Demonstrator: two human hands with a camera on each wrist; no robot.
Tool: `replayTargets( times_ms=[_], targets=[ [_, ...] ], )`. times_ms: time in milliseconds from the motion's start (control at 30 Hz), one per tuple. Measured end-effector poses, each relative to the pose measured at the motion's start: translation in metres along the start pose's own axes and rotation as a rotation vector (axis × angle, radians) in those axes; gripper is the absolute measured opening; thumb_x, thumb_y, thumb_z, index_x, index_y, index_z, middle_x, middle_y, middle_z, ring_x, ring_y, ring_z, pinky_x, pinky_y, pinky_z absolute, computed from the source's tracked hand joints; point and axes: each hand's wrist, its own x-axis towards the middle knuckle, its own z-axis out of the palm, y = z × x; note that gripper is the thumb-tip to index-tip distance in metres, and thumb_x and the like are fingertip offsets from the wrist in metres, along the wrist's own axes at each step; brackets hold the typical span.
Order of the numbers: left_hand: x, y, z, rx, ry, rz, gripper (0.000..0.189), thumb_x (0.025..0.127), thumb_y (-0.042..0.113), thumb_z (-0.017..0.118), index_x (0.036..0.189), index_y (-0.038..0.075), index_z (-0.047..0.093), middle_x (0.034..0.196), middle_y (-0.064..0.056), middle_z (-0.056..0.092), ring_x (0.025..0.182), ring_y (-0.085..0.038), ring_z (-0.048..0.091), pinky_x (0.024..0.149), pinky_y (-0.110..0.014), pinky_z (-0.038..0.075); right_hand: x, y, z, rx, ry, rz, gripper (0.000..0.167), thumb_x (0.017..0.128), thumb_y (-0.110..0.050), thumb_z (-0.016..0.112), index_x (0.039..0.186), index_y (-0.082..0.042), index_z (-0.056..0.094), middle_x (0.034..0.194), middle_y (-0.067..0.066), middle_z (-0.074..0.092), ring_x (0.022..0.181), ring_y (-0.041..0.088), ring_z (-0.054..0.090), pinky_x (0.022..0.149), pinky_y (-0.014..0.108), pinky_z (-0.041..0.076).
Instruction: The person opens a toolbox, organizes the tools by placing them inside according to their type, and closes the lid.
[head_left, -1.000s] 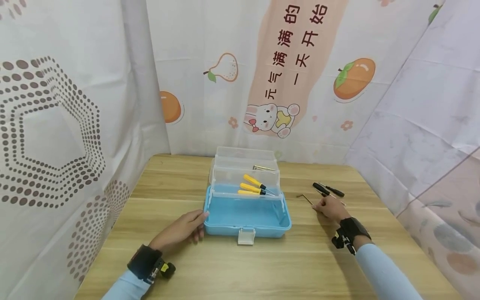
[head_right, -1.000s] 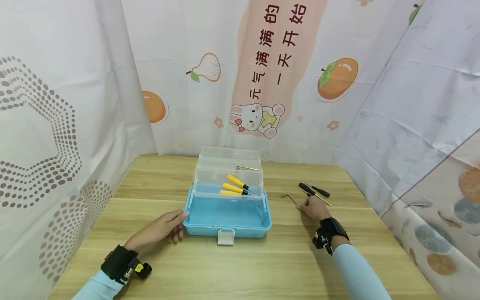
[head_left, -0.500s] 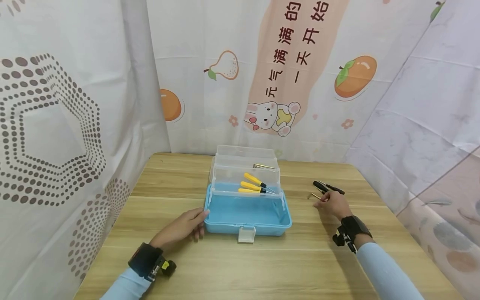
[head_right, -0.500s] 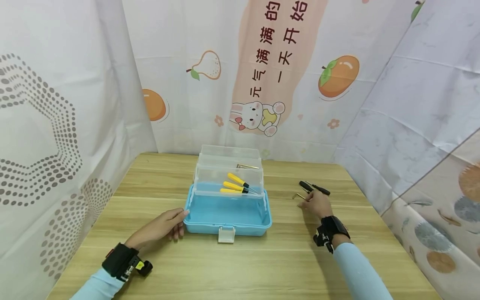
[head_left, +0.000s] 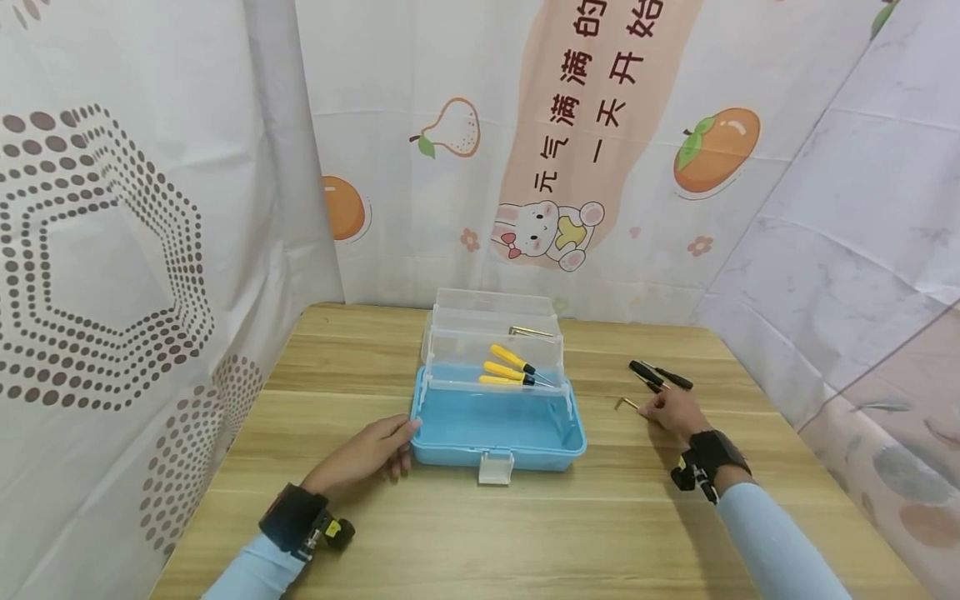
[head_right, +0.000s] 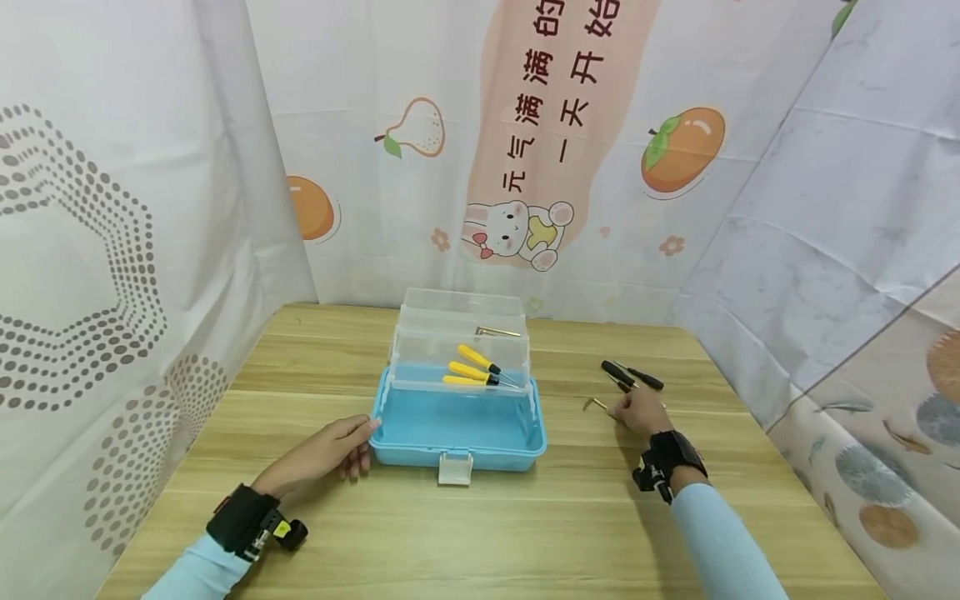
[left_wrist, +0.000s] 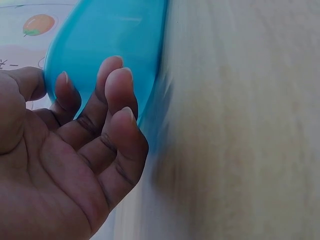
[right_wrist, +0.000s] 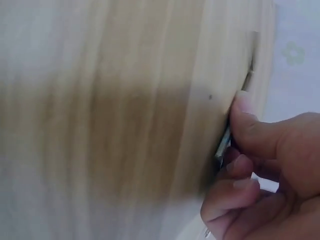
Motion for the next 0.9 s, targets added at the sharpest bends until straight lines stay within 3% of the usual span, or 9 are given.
replayTargets(
  times_ms=[133,367,600,767,900],
  targets=[
    [0.0007,0.0002,-0.0002,0.001,-0.002,0.002,0.050,0.112,0.049,0.036,0.100,0.005,0.057,0.084,-0.011,0.067,0.069,-0.024,0.064,0.058,-0.032,0.054,-0.0001,0.0018,0.0027,-0.015,0.021,-0.042,0.033,0.101,-0.008,0.065,0.069,-0.005,0.057,0.072,0.004,0.054,0.063,0.018,0.043,0.061,0.032,0.036],
    [0.0016,-0.0013,0.0000,-0.001,-0.003,0.006,0.051,0.111,0.051,0.038,0.099,0.006,0.057,0.084,-0.012,0.066,0.069,-0.024,0.064,0.058,-0.032,0.054,-0.0021,-0.0015,0.0004,0.038,0.061,-0.034,0.017,0.098,-0.012,0.072,0.095,0.004,0.074,0.087,0.013,0.070,0.074,0.024,0.057,0.067,0.040,0.048],
    [0.0003,-0.0025,0.0015,-0.009,0.000,0.000,0.052,0.111,0.051,0.037,0.100,0.004,0.057,0.084,-0.012,0.066,0.069,-0.023,0.063,0.057,-0.032,0.053,-0.0038,0.0005,0.0018,0.026,0.066,-0.098,0.015,0.099,-0.011,0.070,0.092,0.001,0.076,0.084,0.008,0.071,0.070,0.020,0.056,0.064,0.037,0.047],
    [-0.0002,-0.0011,0.0016,-0.007,0.003,0.001,0.052,0.111,0.049,0.037,0.101,0.003,0.057,0.084,-0.012,0.067,0.068,-0.023,0.063,0.058,-0.031,0.053,-0.0035,0.0004,0.0035,0.041,0.107,-0.104,0.017,0.101,-0.010,0.064,0.095,0.002,0.075,0.086,0.009,0.071,0.067,0.019,0.052,0.062,0.035,0.043],
    [0.0000,-0.0003,0.0010,-0.005,0.004,0.003,0.052,0.111,0.050,0.037,0.100,0.003,0.057,0.084,-0.012,0.067,0.069,-0.023,0.063,0.058,-0.031,0.053,-0.0028,-0.0014,0.0034,0.041,0.127,-0.087,0.017,0.102,-0.008,0.061,0.099,0.003,0.073,0.092,0.015,0.072,0.072,0.020,0.059,0.064,0.036,0.047]
  ],
)
